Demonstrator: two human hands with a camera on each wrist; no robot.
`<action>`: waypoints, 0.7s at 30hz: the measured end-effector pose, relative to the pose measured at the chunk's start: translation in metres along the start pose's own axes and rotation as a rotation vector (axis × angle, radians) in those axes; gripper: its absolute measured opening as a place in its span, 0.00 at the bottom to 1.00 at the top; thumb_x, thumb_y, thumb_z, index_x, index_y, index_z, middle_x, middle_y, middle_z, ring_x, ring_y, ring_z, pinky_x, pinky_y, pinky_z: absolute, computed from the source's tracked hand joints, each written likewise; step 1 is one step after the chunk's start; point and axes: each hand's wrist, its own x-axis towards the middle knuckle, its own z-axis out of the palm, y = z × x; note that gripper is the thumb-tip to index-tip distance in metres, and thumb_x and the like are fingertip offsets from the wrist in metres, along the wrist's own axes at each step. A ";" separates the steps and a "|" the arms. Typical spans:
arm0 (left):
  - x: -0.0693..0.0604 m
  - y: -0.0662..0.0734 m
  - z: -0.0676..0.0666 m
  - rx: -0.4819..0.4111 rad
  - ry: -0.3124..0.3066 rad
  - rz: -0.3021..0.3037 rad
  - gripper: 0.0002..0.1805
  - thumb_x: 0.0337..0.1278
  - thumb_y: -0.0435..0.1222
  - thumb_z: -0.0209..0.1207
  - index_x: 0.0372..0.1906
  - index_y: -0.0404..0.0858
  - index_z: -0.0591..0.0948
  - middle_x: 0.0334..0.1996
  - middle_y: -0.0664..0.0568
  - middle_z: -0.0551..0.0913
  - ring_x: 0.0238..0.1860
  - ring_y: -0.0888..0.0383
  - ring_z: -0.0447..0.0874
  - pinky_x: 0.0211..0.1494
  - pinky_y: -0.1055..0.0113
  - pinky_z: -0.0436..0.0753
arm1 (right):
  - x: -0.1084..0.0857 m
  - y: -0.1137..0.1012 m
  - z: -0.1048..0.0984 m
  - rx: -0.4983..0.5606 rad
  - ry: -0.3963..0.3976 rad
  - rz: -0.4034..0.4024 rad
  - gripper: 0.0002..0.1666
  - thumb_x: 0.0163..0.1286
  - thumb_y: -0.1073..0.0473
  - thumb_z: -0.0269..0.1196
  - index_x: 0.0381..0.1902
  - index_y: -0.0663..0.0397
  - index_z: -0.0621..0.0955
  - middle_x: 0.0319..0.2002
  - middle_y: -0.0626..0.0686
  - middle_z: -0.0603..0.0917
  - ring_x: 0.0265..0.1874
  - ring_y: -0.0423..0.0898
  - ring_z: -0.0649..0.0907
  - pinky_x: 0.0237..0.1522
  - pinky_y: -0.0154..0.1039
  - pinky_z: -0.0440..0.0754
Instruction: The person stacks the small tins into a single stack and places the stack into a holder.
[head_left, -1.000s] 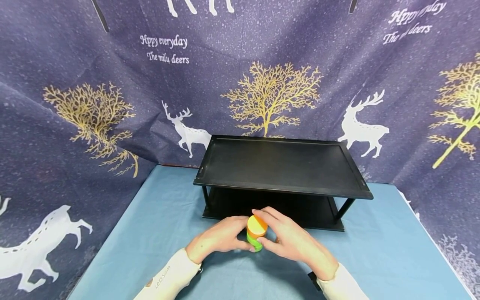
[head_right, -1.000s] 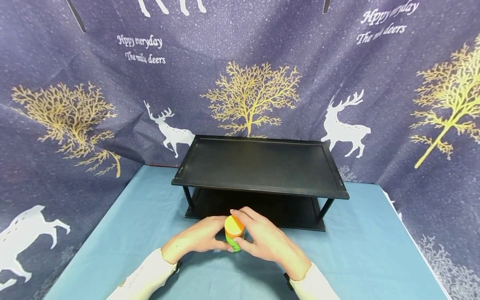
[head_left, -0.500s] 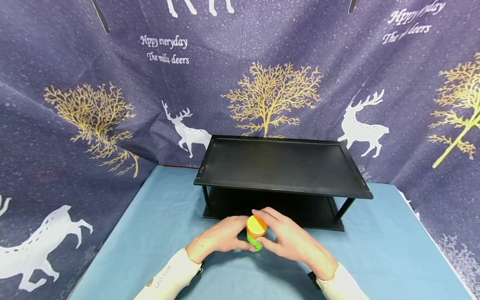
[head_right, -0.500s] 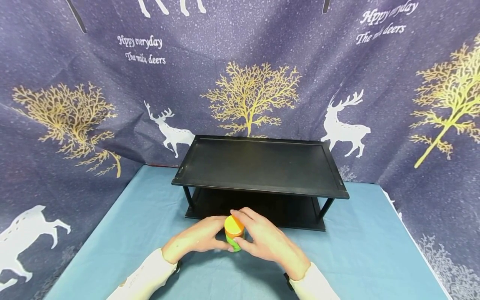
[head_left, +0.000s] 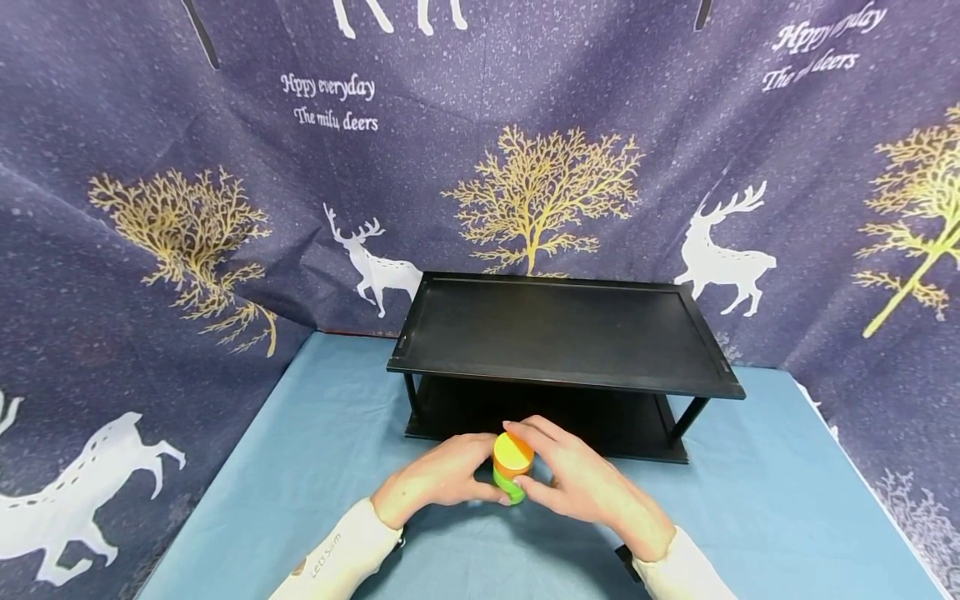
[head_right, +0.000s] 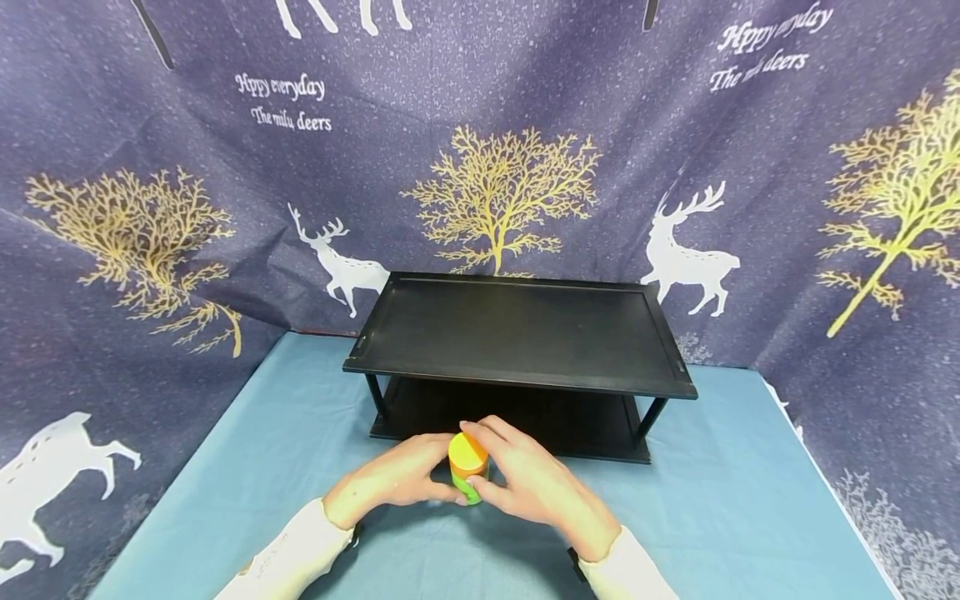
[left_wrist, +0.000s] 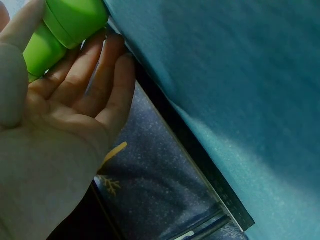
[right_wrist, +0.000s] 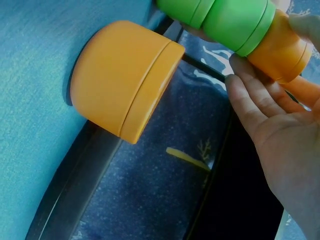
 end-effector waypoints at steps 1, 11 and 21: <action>0.000 0.000 0.000 0.000 0.000 0.000 0.32 0.57 0.58 0.74 0.63 0.53 0.80 0.54 0.69 0.83 0.52 0.69 0.80 0.65 0.67 0.81 | 0.000 0.000 0.000 0.004 -0.001 0.004 0.39 0.70 0.54 0.74 0.75 0.49 0.73 0.62 0.44 0.78 0.50 0.39 0.80 0.55 0.34 0.86; -0.001 0.002 0.000 -0.001 0.001 -0.001 0.32 0.57 0.57 0.75 0.63 0.53 0.80 0.54 0.68 0.83 0.51 0.67 0.81 0.64 0.67 0.81 | -0.003 0.001 0.000 0.025 -0.014 0.018 0.45 0.70 0.53 0.74 0.80 0.48 0.68 0.63 0.46 0.78 0.48 0.42 0.81 0.46 0.36 0.88; -0.001 0.001 0.000 0.000 0.008 0.002 0.31 0.57 0.58 0.75 0.63 0.53 0.80 0.53 0.68 0.83 0.51 0.65 0.82 0.64 0.67 0.81 | -0.004 0.000 -0.005 0.005 -0.012 0.043 0.48 0.68 0.49 0.76 0.81 0.45 0.67 0.64 0.43 0.78 0.49 0.42 0.81 0.45 0.33 0.86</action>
